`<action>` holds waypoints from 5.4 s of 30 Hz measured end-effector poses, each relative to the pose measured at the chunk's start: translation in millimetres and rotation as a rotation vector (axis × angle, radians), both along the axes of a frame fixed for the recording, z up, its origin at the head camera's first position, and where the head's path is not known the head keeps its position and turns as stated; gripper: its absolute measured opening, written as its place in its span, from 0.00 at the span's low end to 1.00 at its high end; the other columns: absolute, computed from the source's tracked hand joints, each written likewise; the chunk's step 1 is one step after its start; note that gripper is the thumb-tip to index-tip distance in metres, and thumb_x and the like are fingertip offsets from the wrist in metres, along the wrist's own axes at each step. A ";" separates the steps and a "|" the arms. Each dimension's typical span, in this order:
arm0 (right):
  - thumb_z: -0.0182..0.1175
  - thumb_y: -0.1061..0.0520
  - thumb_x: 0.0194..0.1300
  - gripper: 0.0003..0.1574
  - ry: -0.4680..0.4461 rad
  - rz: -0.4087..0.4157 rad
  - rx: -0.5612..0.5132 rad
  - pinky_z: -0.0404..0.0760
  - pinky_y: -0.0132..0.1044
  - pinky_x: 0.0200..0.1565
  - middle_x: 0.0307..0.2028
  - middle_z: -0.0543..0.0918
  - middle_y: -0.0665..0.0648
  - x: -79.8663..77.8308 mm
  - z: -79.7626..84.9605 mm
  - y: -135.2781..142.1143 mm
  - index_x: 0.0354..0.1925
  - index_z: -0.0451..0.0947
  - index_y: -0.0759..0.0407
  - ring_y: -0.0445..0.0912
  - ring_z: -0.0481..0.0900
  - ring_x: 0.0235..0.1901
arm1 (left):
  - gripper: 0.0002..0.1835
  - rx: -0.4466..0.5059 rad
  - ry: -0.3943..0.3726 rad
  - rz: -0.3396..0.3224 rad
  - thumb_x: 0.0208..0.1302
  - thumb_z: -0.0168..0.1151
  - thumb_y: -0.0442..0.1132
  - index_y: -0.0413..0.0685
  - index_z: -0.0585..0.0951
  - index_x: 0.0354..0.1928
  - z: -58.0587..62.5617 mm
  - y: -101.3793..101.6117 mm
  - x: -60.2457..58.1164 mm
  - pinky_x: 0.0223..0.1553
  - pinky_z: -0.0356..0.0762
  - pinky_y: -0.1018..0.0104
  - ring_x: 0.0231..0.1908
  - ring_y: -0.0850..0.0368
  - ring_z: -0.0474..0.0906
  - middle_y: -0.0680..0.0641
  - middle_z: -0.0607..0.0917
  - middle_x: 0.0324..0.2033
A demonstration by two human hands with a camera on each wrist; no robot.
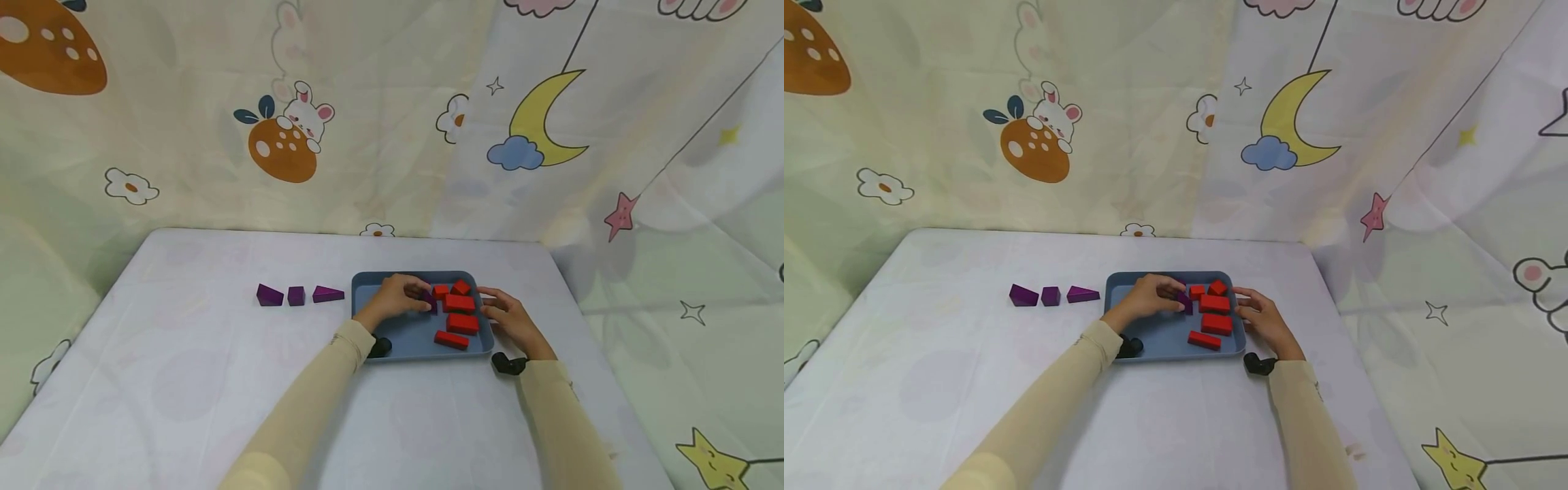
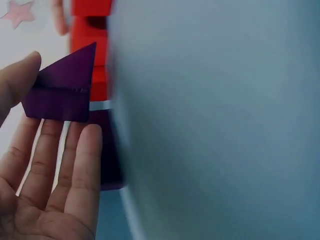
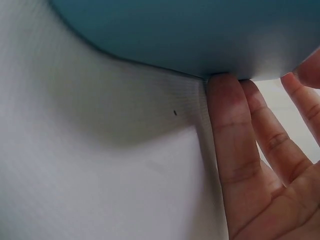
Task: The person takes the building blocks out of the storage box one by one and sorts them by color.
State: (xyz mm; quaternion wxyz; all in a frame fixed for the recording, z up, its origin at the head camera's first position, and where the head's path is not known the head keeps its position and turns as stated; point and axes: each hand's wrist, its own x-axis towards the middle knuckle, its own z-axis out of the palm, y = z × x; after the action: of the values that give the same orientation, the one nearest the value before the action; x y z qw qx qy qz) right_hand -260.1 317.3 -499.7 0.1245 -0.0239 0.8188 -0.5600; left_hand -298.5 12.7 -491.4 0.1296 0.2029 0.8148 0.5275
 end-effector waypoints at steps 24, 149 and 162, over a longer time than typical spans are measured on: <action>0.55 0.61 0.82 0.34 -0.005 -0.021 0.032 0.83 0.37 0.53 0.71 0.72 0.76 0.1 -4.0 -0.5 0.81 0.65 0.62 0.55 0.79 0.60 | 0.23 0.250 -0.010 0.062 0.66 0.79 0.35 0.38 0.86 0.61 36.8 -87.3 23.4 0.61 0.84 0.55 0.59 0.48 0.83 0.44 0.89 0.56; 0.58 0.57 0.83 0.34 -0.028 -0.075 0.020 0.82 0.35 0.50 0.71 0.74 0.73 1.1 -11.8 -3.5 0.81 0.66 0.58 0.53 0.78 0.60 | 0.16 0.079 -0.076 0.392 0.64 0.80 0.35 0.42 0.92 0.54 1.9 -25.4 -17.9 0.51 0.86 0.61 0.51 0.51 0.89 0.45 0.93 0.49; 0.57 0.57 0.83 0.34 -0.035 -0.073 0.006 0.83 0.34 0.48 0.70 0.74 0.73 1.2 -9.6 -7.0 0.81 0.66 0.59 0.51 0.79 0.58 | 0.14 -0.122 0.023 0.363 0.59 0.83 0.34 0.44 0.94 0.48 -9.1 -11.5 -17.8 0.57 0.81 0.57 0.50 0.49 0.87 0.45 0.94 0.42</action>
State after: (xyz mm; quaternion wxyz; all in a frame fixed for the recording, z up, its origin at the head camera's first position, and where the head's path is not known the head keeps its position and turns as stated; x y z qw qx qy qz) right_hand -258.8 310.4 -509.3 0.1183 0.0161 0.8186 -0.5618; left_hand -316.4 1.3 -500.5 0.0351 0.0504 0.8699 0.4894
